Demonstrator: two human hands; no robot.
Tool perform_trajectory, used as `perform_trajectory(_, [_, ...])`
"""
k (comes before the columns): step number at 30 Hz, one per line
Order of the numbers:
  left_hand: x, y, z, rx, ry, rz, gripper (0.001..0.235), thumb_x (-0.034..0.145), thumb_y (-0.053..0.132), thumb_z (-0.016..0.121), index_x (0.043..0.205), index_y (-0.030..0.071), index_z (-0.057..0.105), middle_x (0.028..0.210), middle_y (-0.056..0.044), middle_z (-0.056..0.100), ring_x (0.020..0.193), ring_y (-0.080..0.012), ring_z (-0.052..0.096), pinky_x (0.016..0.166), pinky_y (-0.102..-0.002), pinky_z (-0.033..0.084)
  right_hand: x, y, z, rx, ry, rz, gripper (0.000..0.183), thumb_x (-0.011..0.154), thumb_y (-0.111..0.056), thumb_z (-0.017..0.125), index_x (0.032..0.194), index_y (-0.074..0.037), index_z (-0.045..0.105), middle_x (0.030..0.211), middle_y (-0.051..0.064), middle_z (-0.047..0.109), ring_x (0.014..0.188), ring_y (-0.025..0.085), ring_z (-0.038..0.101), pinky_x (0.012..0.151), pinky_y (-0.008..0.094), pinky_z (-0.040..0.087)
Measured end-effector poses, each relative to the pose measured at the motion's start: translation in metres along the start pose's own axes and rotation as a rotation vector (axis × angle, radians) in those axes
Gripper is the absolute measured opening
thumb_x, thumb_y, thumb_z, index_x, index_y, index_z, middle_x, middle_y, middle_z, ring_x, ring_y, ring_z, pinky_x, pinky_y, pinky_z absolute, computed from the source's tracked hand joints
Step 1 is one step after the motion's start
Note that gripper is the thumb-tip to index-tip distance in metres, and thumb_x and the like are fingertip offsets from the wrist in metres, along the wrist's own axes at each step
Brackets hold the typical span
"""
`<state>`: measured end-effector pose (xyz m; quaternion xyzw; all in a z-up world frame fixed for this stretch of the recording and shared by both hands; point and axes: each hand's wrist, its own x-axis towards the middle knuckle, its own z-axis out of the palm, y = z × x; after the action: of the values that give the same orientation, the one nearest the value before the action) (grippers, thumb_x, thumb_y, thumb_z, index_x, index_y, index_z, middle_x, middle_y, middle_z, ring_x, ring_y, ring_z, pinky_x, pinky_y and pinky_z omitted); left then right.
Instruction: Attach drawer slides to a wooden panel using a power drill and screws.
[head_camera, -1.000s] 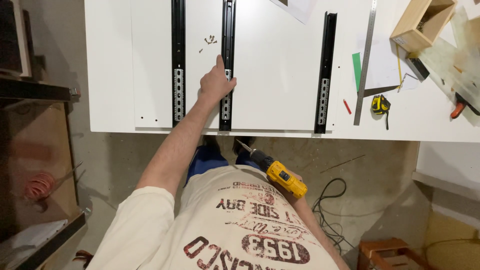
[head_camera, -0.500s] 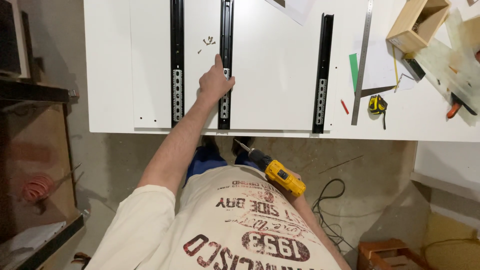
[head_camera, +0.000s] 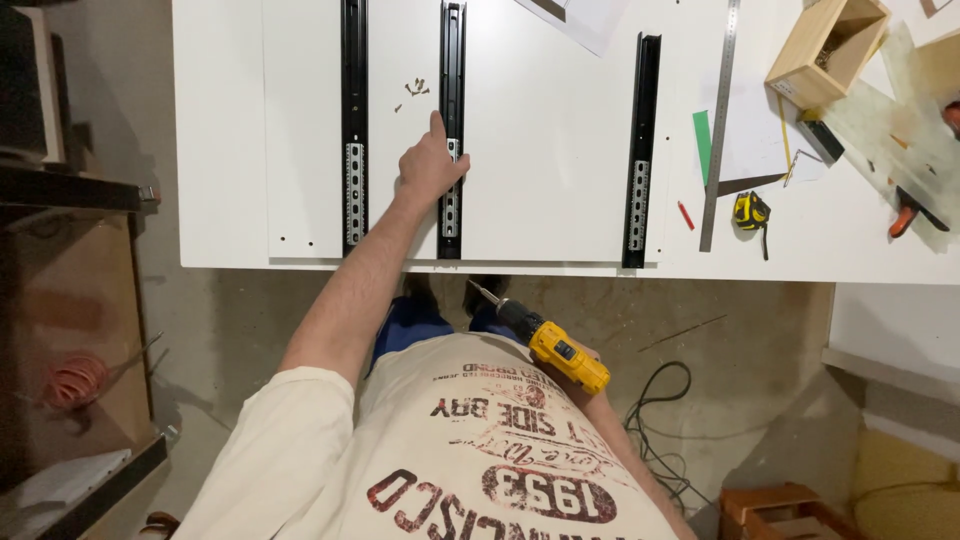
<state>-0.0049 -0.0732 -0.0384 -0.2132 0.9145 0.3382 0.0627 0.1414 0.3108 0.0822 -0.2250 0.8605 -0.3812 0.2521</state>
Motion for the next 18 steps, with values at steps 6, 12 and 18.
perform_trajectory(6, [-0.007, 0.006, -0.007, -0.004, 0.0, 0.008, 0.089, 0.092, 0.041, 0.064, 0.157, -0.003, 0.023, 0.11, -0.023, 0.068, 0.087, -0.045, 0.074, 0.067, -0.057, 0.06, -0.002, 0.001, 0.0, -0.004, 0.0, -0.016, 0.03, 0.085, -0.015, 0.08, 0.107, 0.003, 0.072, 0.1, 0.028, 0.075, 0.099, 0.044, 0.072, 0.084, 0.048, 0.059])
perform_trajectory(12, [-0.009, 0.012, -0.012, -0.01, -0.008, 0.006, 0.087, 0.093, 0.039, 0.063, 0.157, -0.005, 0.023, 0.111, -0.024, 0.069, 0.087, -0.0437, 0.074, 0.067, -0.056, 0.061, 0.0, 0.003, -0.001, -0.005, -0.008, -0.032, 0.03, 0.085, -0.015, 0.08, 0.108, 0.003, 0.071, 0.1, 0.028, 0.075, 0.1, 0.045, 0.072, 0.084, 0.048, 0.059])
perform_trajectory(18, [-0.006, 0.006, -0.005, -0.008, -0.003, -0.002, 0.089, 0.093, 0.039, 0.064, 0.158, -0.003, 0.022, 0.113, -0.023, 0.068, 0.09, -0.0443, 0.074, 0.067, -0.057, 0.06, 0.009, 0.005, -0.005, -0.005, -0.014, -0.044, 0.031, 0.085, -0.015, 0.08, 0.108, 0.003, 0.071, 0.101, 0.028, 0.075, 0.1, 0.045, 0.072, 0.085, 0.048, 0.058])
